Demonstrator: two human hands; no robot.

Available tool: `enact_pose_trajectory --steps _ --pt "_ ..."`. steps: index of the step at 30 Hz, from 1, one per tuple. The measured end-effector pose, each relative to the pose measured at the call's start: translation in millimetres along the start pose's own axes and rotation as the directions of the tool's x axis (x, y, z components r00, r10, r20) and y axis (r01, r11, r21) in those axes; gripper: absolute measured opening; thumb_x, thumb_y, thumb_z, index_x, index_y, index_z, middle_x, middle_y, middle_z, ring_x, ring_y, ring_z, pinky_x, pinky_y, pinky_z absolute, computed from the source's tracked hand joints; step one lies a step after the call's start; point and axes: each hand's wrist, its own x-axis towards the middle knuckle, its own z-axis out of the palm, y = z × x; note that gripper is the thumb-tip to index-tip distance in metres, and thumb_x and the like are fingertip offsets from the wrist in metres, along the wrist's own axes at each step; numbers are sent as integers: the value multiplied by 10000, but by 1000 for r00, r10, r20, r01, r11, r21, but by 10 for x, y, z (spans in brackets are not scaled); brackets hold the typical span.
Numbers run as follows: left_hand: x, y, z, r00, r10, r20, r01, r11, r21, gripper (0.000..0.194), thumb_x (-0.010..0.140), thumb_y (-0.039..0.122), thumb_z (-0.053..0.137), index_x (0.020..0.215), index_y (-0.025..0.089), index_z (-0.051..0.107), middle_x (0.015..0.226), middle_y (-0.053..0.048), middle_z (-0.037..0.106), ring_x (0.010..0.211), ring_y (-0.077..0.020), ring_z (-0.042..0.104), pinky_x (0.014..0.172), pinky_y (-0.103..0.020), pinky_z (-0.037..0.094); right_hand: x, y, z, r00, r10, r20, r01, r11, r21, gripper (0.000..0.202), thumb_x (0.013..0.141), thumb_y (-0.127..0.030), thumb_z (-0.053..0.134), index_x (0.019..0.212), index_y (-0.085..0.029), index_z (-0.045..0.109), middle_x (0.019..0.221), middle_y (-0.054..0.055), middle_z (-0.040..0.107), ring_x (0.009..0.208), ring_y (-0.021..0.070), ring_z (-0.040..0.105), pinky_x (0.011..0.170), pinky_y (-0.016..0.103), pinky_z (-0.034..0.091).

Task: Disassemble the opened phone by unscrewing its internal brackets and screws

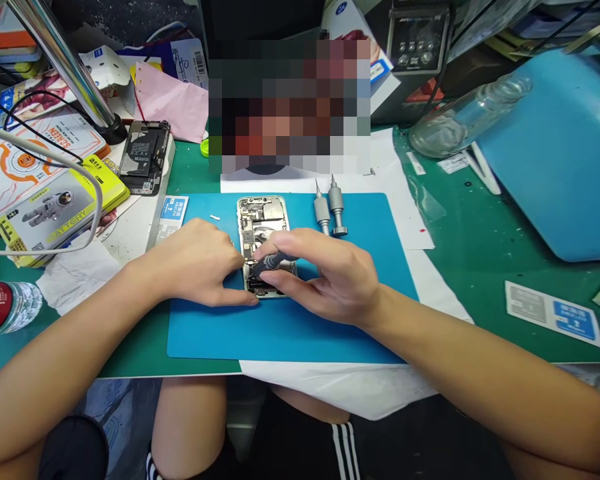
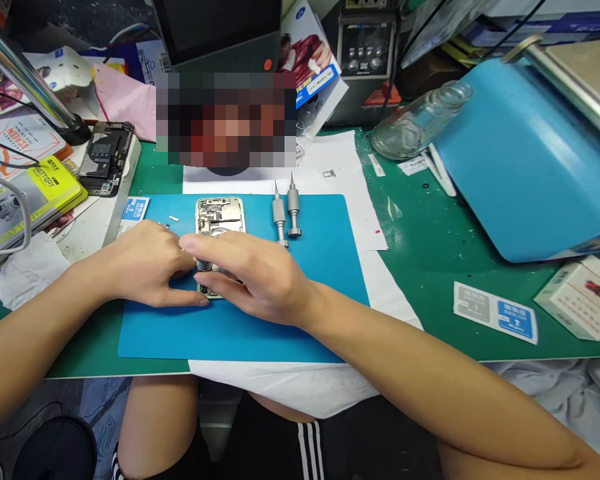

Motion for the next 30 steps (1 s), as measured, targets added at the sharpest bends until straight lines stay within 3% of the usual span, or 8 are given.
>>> enact_pose_trajectory --steps 15,30 --pt "-22 -12 12 1000 8 -22 -7 1000 3 588 896 706 566 620 195 655 531 -41 611 473 -190 557 497 -324 199 33 -14 22 1000 -12 -9 12 1000 -12 590 955 -140 672 1494 -210 442 1003 46 774 868 169 756 776 284 661" --pt "-14 3 -5 1000 -7 8 7 1000 -10 592 895 705 575 603 194 639 524 -40 601 475 -184 549 516 -321 179 46 -15 33 1000 -24 -18 24 1000 -5 551 949 -112 671 1462 -162 476 986 59 752 864 167 741 775 286 662"
